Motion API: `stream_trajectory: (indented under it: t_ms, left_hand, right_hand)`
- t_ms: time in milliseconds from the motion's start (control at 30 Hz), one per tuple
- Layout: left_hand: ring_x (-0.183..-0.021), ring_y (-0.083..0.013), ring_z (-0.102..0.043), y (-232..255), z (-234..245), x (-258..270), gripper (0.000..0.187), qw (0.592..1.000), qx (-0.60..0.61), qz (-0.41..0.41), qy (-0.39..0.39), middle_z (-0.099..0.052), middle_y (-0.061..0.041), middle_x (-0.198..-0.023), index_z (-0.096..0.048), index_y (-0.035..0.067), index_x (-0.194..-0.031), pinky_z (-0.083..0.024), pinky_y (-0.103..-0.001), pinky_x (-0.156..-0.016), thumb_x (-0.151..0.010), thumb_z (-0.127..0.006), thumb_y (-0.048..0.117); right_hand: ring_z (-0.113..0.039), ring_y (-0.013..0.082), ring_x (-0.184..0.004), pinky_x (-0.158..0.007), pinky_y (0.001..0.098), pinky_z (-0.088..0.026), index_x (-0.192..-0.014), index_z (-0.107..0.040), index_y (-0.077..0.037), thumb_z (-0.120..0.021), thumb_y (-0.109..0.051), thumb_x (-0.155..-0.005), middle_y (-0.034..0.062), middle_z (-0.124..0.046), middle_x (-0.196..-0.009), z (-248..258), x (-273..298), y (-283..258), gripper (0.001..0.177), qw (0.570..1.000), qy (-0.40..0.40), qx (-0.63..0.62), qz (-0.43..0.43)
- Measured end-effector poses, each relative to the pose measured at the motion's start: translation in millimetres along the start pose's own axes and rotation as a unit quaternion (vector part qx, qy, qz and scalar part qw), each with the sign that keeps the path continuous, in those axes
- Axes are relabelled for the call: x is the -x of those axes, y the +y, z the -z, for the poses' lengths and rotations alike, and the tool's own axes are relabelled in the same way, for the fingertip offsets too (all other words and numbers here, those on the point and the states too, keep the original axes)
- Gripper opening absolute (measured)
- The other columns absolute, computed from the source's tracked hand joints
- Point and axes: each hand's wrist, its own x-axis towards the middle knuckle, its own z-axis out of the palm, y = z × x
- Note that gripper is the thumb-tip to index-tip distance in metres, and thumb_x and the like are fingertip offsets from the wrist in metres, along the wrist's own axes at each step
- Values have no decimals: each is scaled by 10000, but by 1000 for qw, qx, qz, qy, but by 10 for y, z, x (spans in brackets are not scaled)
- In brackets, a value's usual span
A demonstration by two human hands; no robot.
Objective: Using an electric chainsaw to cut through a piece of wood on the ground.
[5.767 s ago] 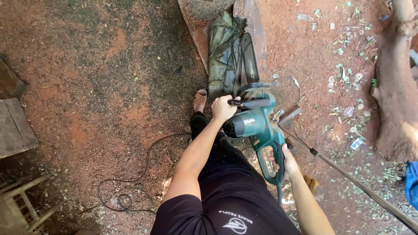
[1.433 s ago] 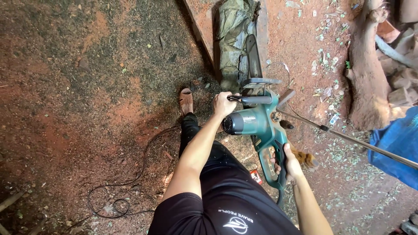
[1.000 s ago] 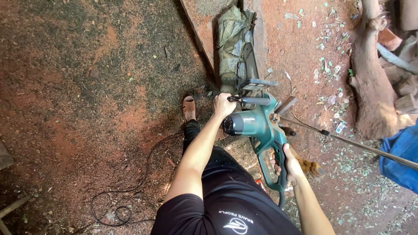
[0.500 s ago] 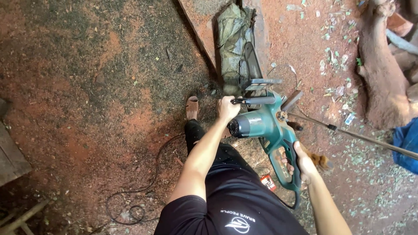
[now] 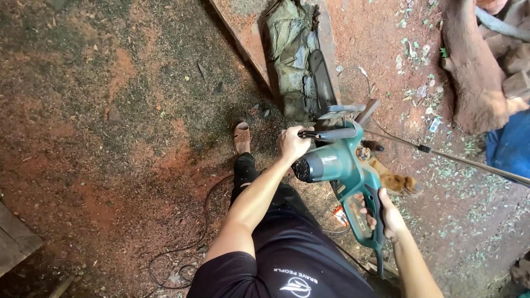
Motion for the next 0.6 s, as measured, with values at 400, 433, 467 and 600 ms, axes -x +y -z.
stream_trajectory:
  t_ms: [400, 433, 467, 600]
  left_hand:
    - [-858, -425, -715, 32, 43, -92, 163, 999, -27, 17, -12, -683, -162, -685, -730, 156, -746, -558, -499, -750, -741, -663, 304]
    - [-858, -425, -715, 38, 44, -72, 163, 999, -26, 18, -10, -683, -162, -685, -730, 156, -746, -558, -499, -750, -741, -663, 304]
    - [-846, -426, -715, 32, 53, -49, 163, 1000, -23, 14, -4, -679, -162, -682, -724, 151, -744, -555, -496, -737, -737, -668, 304]
    - [-826, -382, -723, -161, -48, -190, 141, 999, -26, 28, -3, -678, -116, -660, -723, 190, -718, -559, -460, -725, -716, -652, 312]
  right_hand:
    - [-439, 179, -335, -271, 381, -418, -1023, -591, 79, -397, -819, -1024, 305, -688, -817, -3, -122, -48, 918, 1000, -12, 7, -10]
    - [-439, 179, -335, -271, 381, -418, -1023, -591, 79, -397, -819, -1024, 305, -688, -817, 10, -125, -54, 918, 1000, -13, 9, -9]
    - [-444, 180, -339, -274, 380, -423, -1022, -591, 78, -398, -816, -1025, 302, -687, -818, 12, -127, -45, 915, 1000, -12, 10, -10]
    - [-457, 185, -346, -278, 382, -433, -1012, -595, 67, -392, -818, -1022, 294, -687, -808, -215, 88, -256, 908, 1000, -10, 13, -20]
